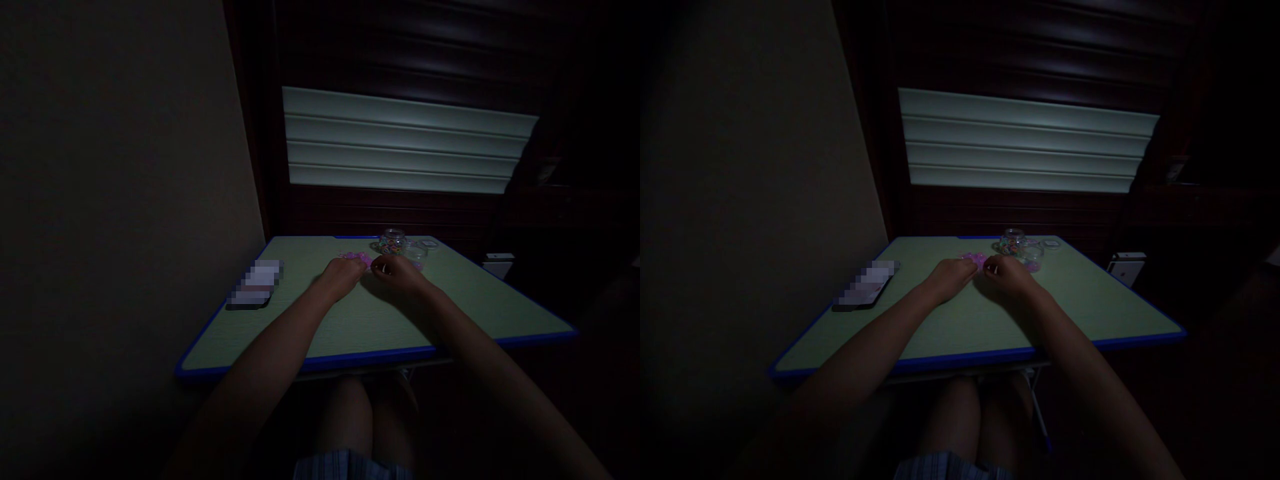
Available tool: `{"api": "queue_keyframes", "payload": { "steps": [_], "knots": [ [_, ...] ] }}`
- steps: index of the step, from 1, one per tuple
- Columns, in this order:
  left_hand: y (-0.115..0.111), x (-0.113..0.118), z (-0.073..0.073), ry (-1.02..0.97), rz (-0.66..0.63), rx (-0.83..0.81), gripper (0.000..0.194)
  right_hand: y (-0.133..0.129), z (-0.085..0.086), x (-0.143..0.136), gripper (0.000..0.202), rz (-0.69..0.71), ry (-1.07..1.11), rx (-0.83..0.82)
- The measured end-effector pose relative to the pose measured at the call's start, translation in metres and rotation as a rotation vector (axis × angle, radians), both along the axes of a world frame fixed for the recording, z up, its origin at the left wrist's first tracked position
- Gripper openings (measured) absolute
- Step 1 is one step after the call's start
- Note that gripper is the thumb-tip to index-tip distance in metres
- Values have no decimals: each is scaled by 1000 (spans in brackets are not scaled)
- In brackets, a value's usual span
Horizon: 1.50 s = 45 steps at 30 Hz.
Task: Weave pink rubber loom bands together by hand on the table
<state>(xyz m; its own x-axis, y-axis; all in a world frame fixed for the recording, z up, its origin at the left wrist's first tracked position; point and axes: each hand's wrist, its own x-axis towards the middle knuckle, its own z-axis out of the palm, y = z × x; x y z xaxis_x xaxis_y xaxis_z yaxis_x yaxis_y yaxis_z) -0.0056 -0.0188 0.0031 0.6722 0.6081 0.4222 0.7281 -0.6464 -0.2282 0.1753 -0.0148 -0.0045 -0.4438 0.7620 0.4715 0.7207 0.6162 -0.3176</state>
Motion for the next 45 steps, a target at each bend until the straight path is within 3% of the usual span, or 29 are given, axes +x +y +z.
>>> {"api": "queue_keyframes", "payload": {
  "steps": [12,19,27,38,45],
  "knots": [
    [-4,1,3,36,-8,75,21,2,0,4,33,-294,127,93],
    [-1,2,2,64,-106,191,20,2,-1,0,46,-178,145,-92],
    [3,2,-2,142,-122,290,23,2,-2,-3,49,-78,144,-134],
    [-2,2,3,202,-135,234,21,2,-2,-4,32,-8,205,-145],
    [-1,2,2,209,-116,217,20,4,-4,-4,33,-20,197,-154]
  ]
}}
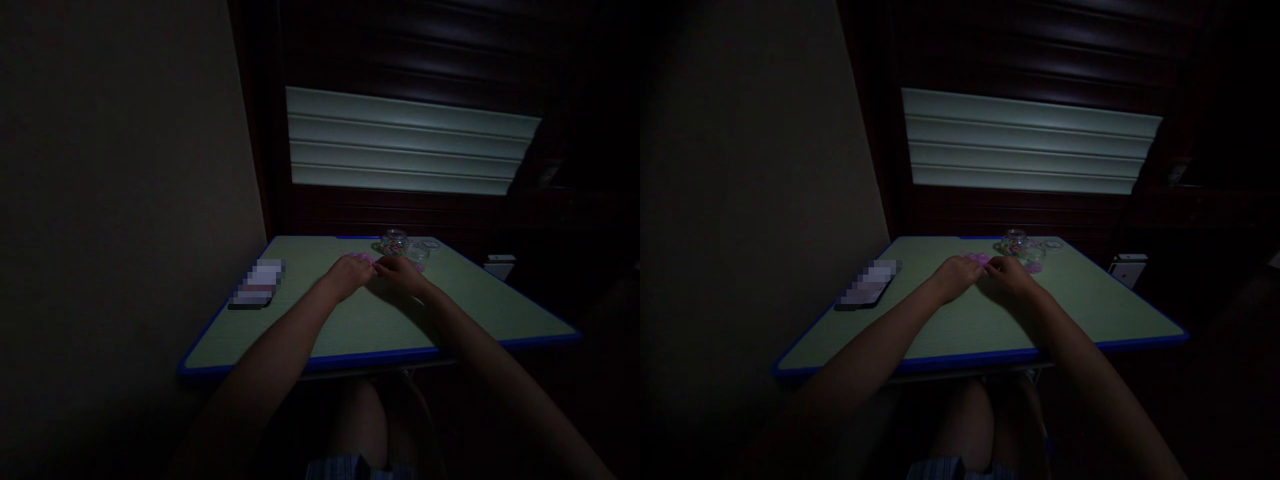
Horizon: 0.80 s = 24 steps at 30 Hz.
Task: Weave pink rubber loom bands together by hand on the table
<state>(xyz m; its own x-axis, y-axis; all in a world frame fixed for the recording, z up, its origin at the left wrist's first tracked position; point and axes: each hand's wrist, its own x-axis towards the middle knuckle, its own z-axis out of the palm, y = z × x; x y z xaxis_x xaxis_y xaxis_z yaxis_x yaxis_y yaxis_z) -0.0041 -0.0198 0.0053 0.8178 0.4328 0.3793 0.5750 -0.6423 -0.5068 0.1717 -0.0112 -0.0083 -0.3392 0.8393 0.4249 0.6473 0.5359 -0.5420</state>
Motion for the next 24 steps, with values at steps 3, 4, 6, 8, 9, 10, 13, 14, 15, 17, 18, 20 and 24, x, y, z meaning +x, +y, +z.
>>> {"api": "queue_keyframes", "payload": {
  "steps": [3,4,6,8,9,10,13,14,15,17,18,20,24],
  "knots": [
    [1,0,-1,-11,-5,7,20,0,-1,0,34,-6,-6,-5],
    [1,0,-1,-15,-4,10,20,0,0,0,34,-6,-9,-5],
    [1,0,-2,-20,-2,17,20,0,0,0,34,-7,-6,-9],
    [0,0,-1,-21,3,22,20,0,0,0,34,0,-1,-12],
    [0,0,-1,-21,5,23,21,0,0,0,34,3,1,-9],
    [0,0,0,-21,7,22,21,0,0,0,33,5,1,-5],
    [-1,1,0,-28,15,3,22,1,-1,0,32,1,5,-7],
    [-1,1,0,-34,15,-6,22,1,-1,0,32,-2,8,-8],
    [-1,1,0,-43,13,-14,22,1,-1,0,31,-2,7,-8],
    [1,1,-2,-67,5,-26,23,1,0,0,32,0,1,1],
    [2,1,-3,-82,1,-29,23,1,0,0,32,2,-6,8],
    [4,1,-4,-115,-11,-31,24,0,1,0,33,1,-17,18],
    [6,1,-5,-152,-23,-46,23,-2,3,1,34,-12,-53,40]
  ]
}}
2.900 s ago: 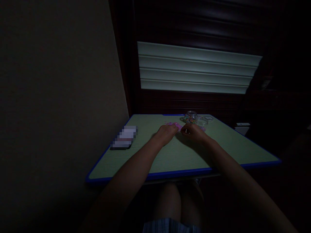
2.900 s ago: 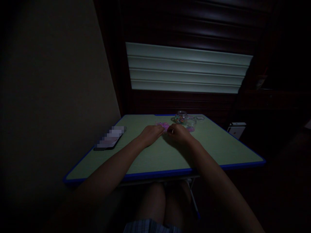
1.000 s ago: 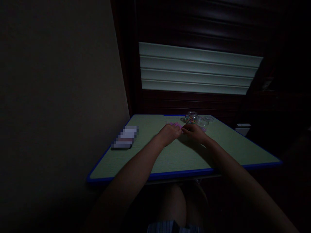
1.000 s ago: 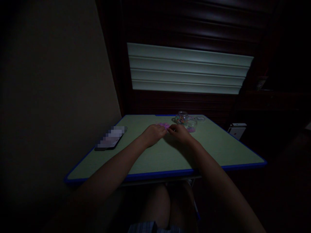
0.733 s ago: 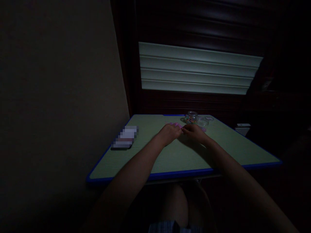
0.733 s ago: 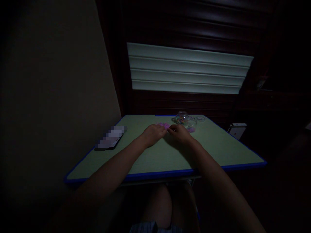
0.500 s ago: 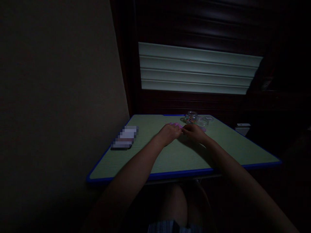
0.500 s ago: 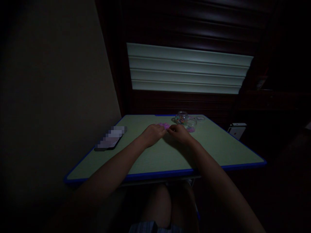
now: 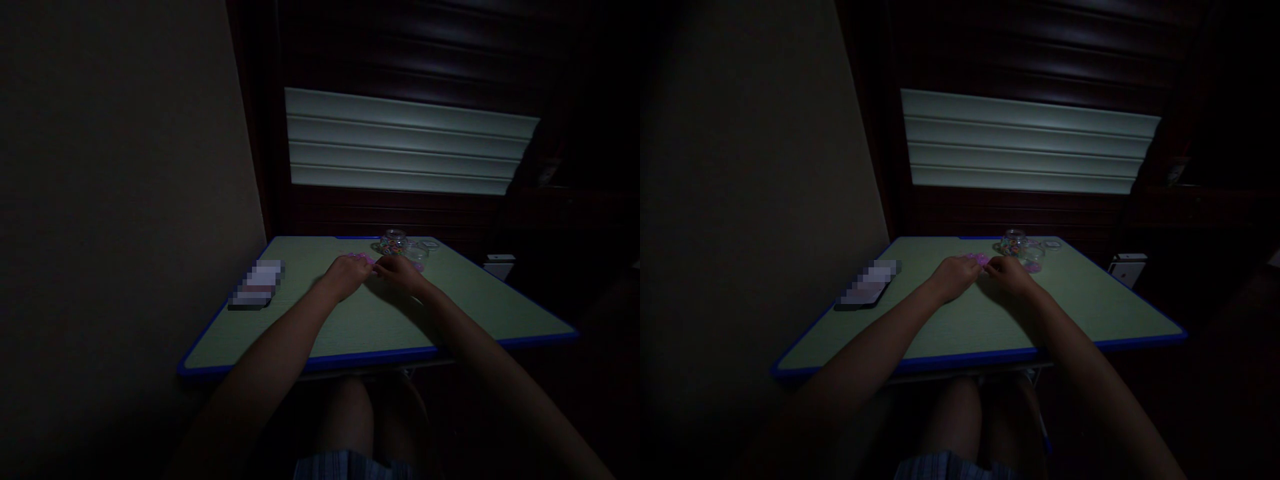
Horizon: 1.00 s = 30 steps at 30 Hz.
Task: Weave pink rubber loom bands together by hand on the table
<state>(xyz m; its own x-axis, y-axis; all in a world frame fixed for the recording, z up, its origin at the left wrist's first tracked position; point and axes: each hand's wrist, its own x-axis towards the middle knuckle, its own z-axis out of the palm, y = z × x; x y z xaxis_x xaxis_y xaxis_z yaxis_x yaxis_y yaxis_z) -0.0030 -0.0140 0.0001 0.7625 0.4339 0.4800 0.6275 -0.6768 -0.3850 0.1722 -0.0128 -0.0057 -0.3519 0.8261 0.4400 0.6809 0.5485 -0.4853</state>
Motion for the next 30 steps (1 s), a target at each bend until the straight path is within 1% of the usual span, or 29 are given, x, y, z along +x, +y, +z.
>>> {"api": "queue_keyframes", "payload": {
  "steps": [4,8,11,13,16,19,22,30],
  "knots": [
    [-1,0,1,-33,17,-31,23,2,-2,1,34,-4,-6,11],
    [-5,0,2,-59,87,-79,24,5,-4,1,33,-1,8,0],
    [-8,-1,3,-92,113,-116,25,5,-3,2,31,-16,0,7],
    [-8,-1,2,-141,117,-155,26,4,-3,2,30,-11,8,10],
    [-4,-2,1,-251,115,-258,26,4,-3,3,30,10,24,7],
    [2,-3,-1,-375,97,-378,24,5,-4,3,31,2,45,22],
    [8,-3,-3,-473,66,-464,23,5,-3,3,31,-1,54,35],
    [16,-2,-8,-641,-103,-634,21,4,1,3,24,6,58,79]
  ]
}}
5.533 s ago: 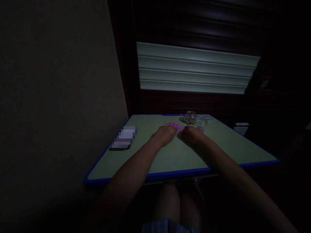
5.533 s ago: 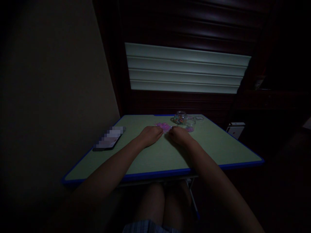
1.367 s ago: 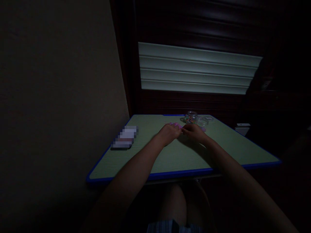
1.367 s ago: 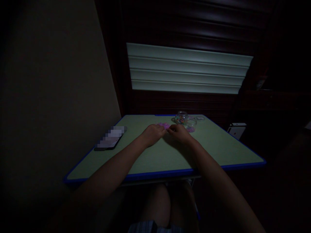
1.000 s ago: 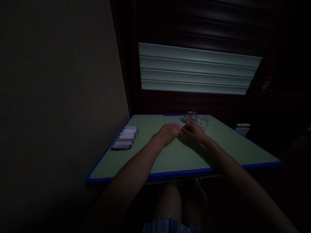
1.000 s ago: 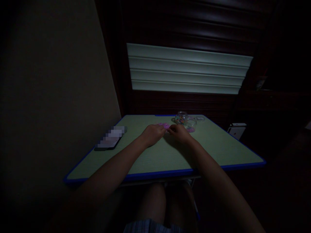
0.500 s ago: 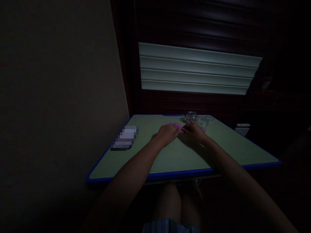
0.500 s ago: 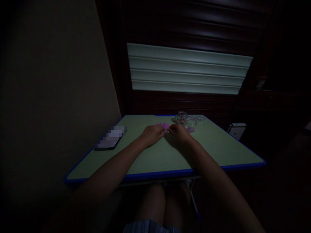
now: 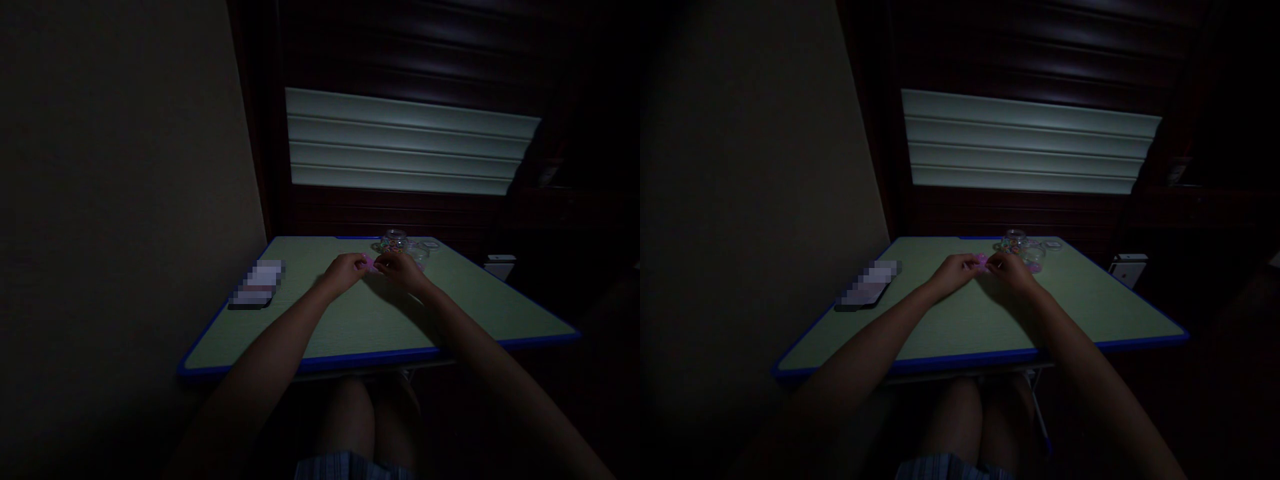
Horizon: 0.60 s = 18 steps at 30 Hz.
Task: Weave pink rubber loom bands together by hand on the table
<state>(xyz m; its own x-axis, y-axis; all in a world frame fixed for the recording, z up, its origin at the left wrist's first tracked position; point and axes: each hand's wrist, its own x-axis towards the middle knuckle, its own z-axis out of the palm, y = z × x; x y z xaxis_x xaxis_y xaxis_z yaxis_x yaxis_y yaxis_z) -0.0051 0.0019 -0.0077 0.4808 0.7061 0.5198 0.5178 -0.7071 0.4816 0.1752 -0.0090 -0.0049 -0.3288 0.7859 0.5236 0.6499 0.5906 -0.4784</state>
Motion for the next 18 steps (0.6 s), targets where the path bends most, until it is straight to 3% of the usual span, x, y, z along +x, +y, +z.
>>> {"api": "queue_keyframes", "payload": {
  "steps": [9,18],
  "knots": [
    [5,0,-5,-3,-29,19,24,1,-3,0,21,45,17,-30],
    [2,0,-2,29,-40,52,19,3,-6,2,21,64,10,-20]
  ]
}}
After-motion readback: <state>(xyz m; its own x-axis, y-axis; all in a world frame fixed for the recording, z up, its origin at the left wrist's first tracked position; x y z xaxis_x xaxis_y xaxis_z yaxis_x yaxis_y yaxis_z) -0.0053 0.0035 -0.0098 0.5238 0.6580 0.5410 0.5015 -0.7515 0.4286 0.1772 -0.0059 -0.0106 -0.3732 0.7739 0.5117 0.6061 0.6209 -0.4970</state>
